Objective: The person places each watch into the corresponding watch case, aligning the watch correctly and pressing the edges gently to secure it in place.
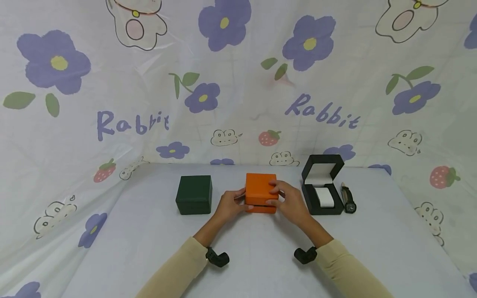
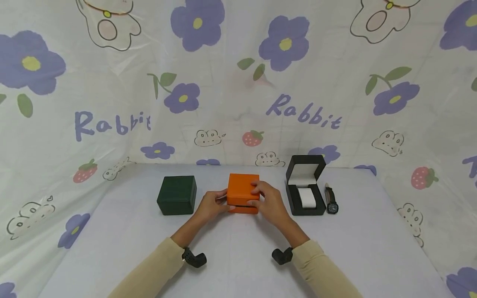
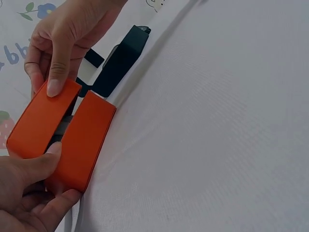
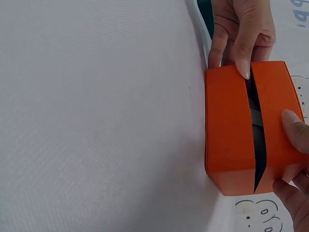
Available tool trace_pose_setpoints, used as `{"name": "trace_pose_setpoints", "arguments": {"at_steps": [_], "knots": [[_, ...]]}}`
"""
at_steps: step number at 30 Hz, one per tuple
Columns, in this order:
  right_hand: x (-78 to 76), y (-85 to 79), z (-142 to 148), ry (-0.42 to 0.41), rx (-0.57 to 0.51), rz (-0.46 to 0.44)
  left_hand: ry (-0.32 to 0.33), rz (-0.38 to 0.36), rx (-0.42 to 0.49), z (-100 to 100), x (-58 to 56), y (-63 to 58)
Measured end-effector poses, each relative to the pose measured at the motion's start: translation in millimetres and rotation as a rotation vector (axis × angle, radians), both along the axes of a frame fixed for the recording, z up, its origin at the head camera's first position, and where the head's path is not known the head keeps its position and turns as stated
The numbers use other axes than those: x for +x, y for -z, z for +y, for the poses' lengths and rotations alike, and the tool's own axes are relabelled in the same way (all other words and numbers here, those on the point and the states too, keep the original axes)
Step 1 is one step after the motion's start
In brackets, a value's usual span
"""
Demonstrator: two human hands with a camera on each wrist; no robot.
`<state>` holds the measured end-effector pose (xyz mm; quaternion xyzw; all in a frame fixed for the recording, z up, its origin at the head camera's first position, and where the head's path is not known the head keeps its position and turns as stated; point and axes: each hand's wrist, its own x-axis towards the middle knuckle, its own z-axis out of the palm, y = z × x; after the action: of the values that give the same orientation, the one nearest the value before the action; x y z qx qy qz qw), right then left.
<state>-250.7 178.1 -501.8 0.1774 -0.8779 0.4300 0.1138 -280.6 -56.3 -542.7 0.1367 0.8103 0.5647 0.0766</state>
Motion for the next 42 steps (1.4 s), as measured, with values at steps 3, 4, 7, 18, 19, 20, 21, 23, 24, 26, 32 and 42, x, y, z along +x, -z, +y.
{"name": "trace_pose_setpoints", "arguments": {"at_steps": [3, 4, 7, 18, 19, 20, 21, 23, 24, 26, 32, 42], "knots": [[1.3, 0.7, -1, 0.002, 0.002, -0.008, -0.002, -0.007, -0.015, 0, 0.8, 0.0], [1.6, 0.7, -1, 0.001, 0.003, -0.008, -0.003, -0.006, -0.020, 0, 1.1, -0.2], [2.1, 1.2, -1, 0.002, 0.006, 0.000, -0.003, 0.004, -0.035, 1, 2.4, -1.2], [5.1, 7.8, 0, 0.000, -0.018, 0.008, 0.028, 0.038, -0.030, -1, 6.4, 3.2], [5.3, 8.3, 0, 0.000, -0.017, 0.008, 0.033, 0.046, -0.027, -1, 6.7, 3.5], [5.4, 8.5, 0, 0.001, -0.016, 0.007, 0.038, 0.054, -0.025, -1, 7.0, 3.4], [5.5, 8.4, 0, 0.002, -0.016, 0.007, 0.041, 0.058, -0.021, -2, 7.2, 3.2], [5.4, 7.7, 0, 0.003, -0.012, 0.006, 0.045, 0.064, -0.015, -2, 7.3, 2.4], [5.4, 7.0, 0, -0.001, -0.009, 0.008, 0.046, 0.064, -0.012, -2, 7.2, 1.8], [5.3, 5.3, 1, -0.007, -0.006, 0.007, 0.049, 0.060, -0.009, -2, 6.9, 0.7], [5.9, -0.2, 4, -0.037, 0.018, -0.002, 0.075, 0.029, 0.002, -3, 7.2, -2.7], [9.2, -9.6, 11, -0.081, 0.086, 0.030, 0.039, 0.012, -0.033, -2, 7.6, -14.8]]}}
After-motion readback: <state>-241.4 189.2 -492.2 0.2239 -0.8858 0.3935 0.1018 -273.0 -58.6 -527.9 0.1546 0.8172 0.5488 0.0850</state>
